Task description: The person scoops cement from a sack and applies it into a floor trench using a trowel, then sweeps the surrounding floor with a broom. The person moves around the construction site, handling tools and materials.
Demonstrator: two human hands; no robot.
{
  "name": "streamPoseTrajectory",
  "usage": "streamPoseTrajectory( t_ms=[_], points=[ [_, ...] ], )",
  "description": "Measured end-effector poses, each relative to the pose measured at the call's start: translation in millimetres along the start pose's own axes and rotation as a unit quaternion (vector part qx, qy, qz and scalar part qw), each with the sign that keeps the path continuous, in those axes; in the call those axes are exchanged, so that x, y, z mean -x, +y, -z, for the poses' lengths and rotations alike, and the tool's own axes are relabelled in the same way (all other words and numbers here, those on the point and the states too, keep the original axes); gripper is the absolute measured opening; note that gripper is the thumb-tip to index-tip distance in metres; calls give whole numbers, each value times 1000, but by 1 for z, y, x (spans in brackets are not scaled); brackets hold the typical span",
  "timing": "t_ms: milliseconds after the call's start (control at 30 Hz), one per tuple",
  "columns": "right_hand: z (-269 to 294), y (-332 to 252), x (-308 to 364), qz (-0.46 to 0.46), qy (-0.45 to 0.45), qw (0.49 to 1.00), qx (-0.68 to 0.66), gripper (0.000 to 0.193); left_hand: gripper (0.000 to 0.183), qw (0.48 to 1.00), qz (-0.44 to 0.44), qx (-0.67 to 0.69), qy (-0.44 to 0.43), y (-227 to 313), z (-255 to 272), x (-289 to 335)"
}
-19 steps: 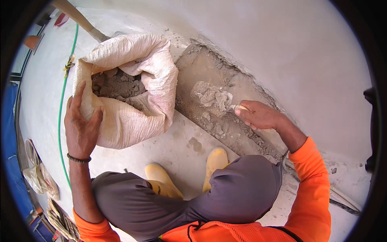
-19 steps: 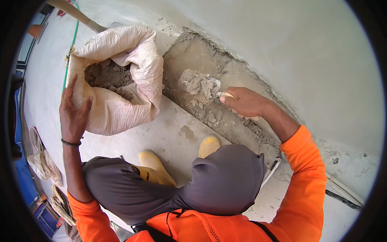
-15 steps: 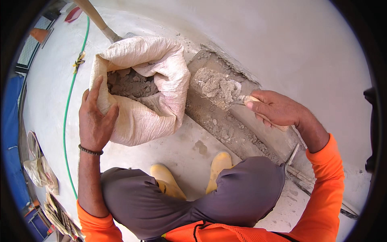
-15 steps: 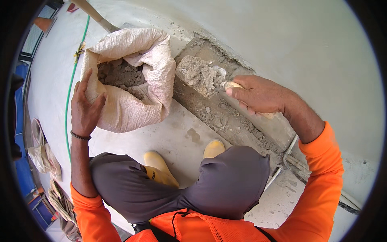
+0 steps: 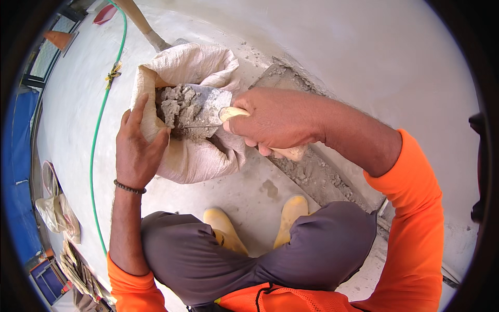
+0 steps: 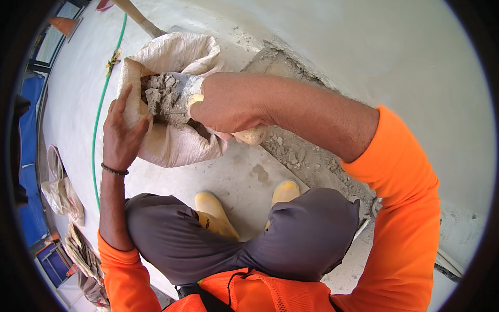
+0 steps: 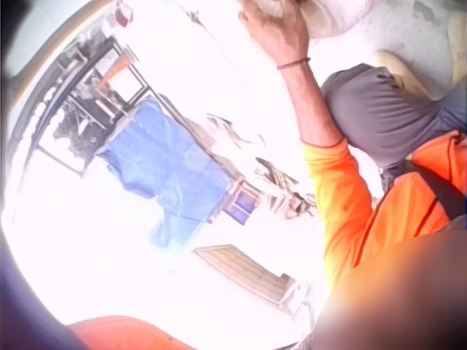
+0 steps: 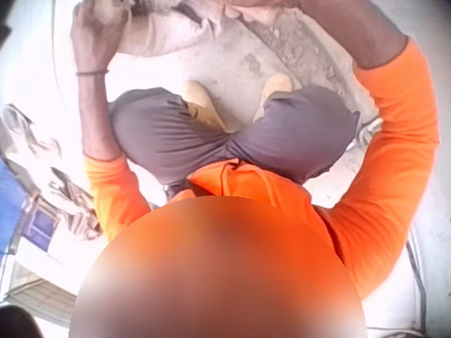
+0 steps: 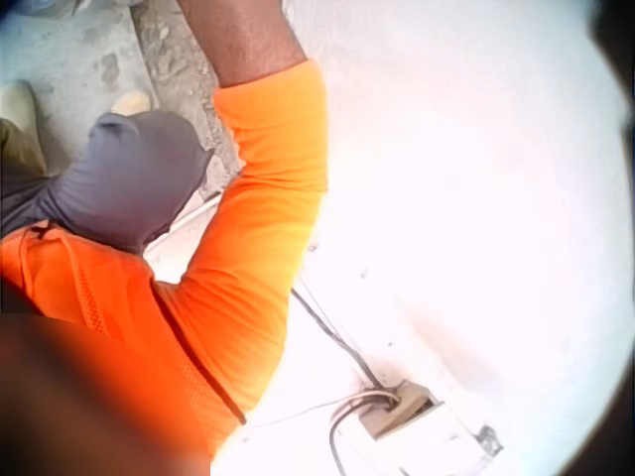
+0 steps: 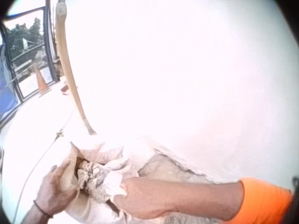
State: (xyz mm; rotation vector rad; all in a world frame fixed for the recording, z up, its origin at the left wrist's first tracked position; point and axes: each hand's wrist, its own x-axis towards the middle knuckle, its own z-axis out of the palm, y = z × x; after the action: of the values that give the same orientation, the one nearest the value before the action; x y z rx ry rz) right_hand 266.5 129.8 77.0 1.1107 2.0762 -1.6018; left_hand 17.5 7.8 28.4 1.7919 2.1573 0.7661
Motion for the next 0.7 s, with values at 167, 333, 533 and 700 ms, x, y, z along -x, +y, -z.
streamPoseTrajectory(
  t_ms=[167, 333, 533, 700],
  points=[
    [-7, 2, -4, 158, 140, 915, 344, 29, 77, 1000, 21, -7, -12, 5, -8, -6],
    [-1, 67, 3, 158, 341, 849, 371, 33, 75, 999, -5, -30, 30, -6, 3, 5],
    [-77, 273, 29, -41, 438, 870, 220, 39, 72, 999, -31, -10, 33, -22, 2, 7],
    [-172, 372, 5, -143, 407, 851, 298, 45, 67, 1000, -14, -18, -7, -24, -6, 0]
  ],
)
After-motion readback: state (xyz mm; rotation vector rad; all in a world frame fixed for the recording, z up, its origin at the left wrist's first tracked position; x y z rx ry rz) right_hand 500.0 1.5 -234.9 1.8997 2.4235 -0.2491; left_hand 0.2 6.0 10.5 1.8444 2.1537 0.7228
